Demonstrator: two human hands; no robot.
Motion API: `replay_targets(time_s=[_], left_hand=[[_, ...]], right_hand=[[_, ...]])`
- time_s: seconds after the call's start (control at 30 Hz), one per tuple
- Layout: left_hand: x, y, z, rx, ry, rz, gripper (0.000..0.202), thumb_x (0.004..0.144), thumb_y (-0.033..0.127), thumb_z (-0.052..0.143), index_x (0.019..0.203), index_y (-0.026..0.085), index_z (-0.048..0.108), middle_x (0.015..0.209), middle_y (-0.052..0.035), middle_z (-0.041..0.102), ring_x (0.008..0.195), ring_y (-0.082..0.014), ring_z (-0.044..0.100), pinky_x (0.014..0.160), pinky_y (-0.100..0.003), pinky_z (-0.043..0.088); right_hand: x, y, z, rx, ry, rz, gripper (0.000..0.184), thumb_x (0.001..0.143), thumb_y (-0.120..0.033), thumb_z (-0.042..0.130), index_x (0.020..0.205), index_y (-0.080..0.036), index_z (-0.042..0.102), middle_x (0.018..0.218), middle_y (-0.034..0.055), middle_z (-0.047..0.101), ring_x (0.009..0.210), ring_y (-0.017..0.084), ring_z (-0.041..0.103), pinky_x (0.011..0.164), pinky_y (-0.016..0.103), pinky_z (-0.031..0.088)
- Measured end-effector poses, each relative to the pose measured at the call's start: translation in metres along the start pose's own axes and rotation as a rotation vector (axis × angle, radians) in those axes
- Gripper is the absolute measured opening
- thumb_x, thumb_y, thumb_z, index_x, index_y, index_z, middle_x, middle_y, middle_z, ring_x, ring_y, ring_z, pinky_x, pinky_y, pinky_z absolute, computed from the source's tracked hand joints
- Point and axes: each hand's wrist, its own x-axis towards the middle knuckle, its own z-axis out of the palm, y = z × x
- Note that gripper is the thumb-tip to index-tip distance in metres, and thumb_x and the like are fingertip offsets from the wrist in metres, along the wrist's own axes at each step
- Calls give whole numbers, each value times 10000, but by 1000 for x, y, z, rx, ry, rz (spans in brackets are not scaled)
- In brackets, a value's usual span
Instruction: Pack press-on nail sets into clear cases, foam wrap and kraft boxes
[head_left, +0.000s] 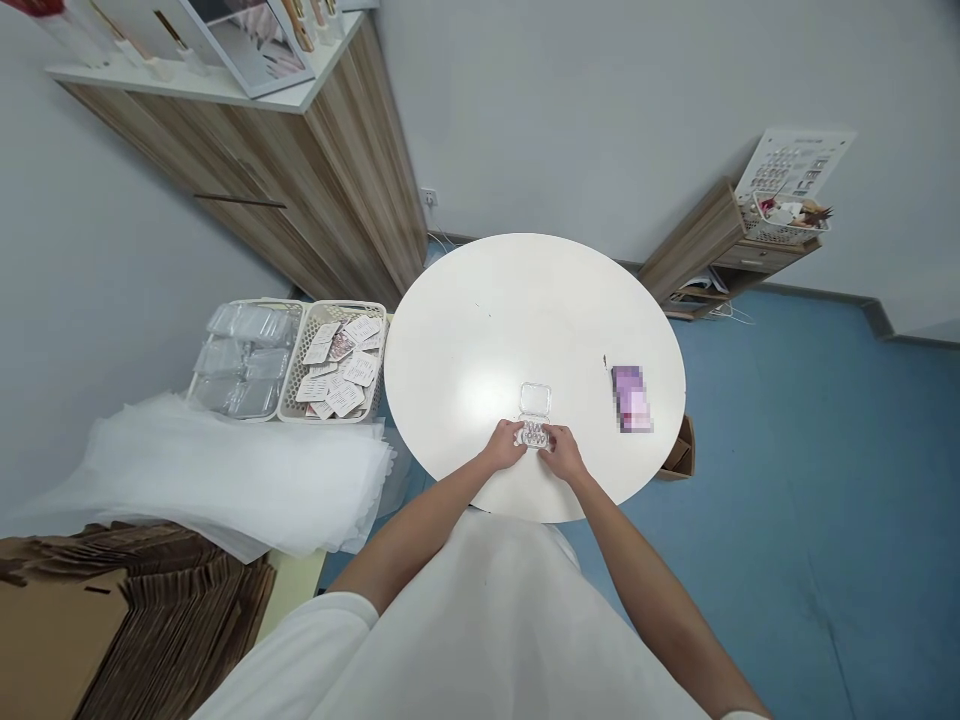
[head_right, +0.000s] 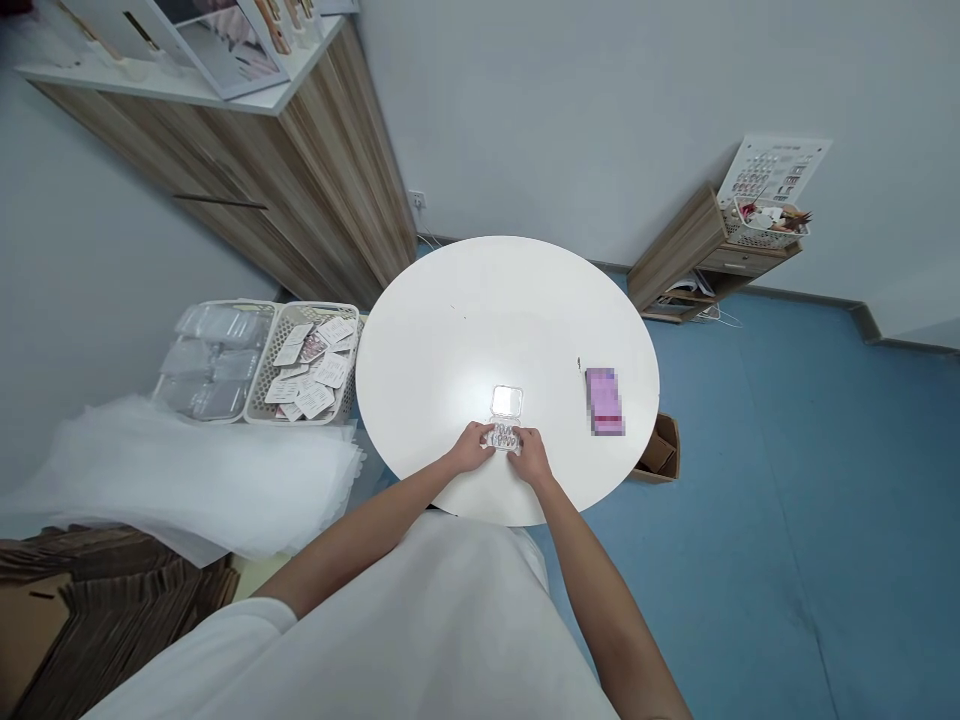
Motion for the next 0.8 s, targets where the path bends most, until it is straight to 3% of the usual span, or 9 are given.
replay_targets(time_s=[0.23, 0.57, 0.8], left_hand=[[4, -1, -1, -118, 32, -46, 627, 666, 160, 572, 1245, 161, 331, 1134, -110, 451, 901, -154, 512, 751, -256, 444], [16, -1, -7, -153, 138, -89, 551, 675, 103, 538, 1198, 150, 371, 1174, -103, 474, 1010, -173, 485, 821, -276, 423], [8, -2, -7, -141, 207, -180, 539, 701, 120, 535, 1212, 159, 368, 1176, -105, 476, 983, -160, 508, 809, -265, 428]], right_hand=[[8, -6, -4, 93, 40, 70, 588, 643, -199, 528, 1206, -198, 358, 1102, 71, 488, 858, 160, 524, 763, 302, 447], [26, -19, -15, 102, -20, 9, 505, 661, -203, 515, 1156, -228, 416, 1111, 22, 537, 900, 146, 529, 763, 272, 439], [57, -17, -21, 126, 97, 76, 452, 686, -293, 490, 1126, -194, 458, 1092, 56, 544, 842, 138, 549, 772, 278, 427]])
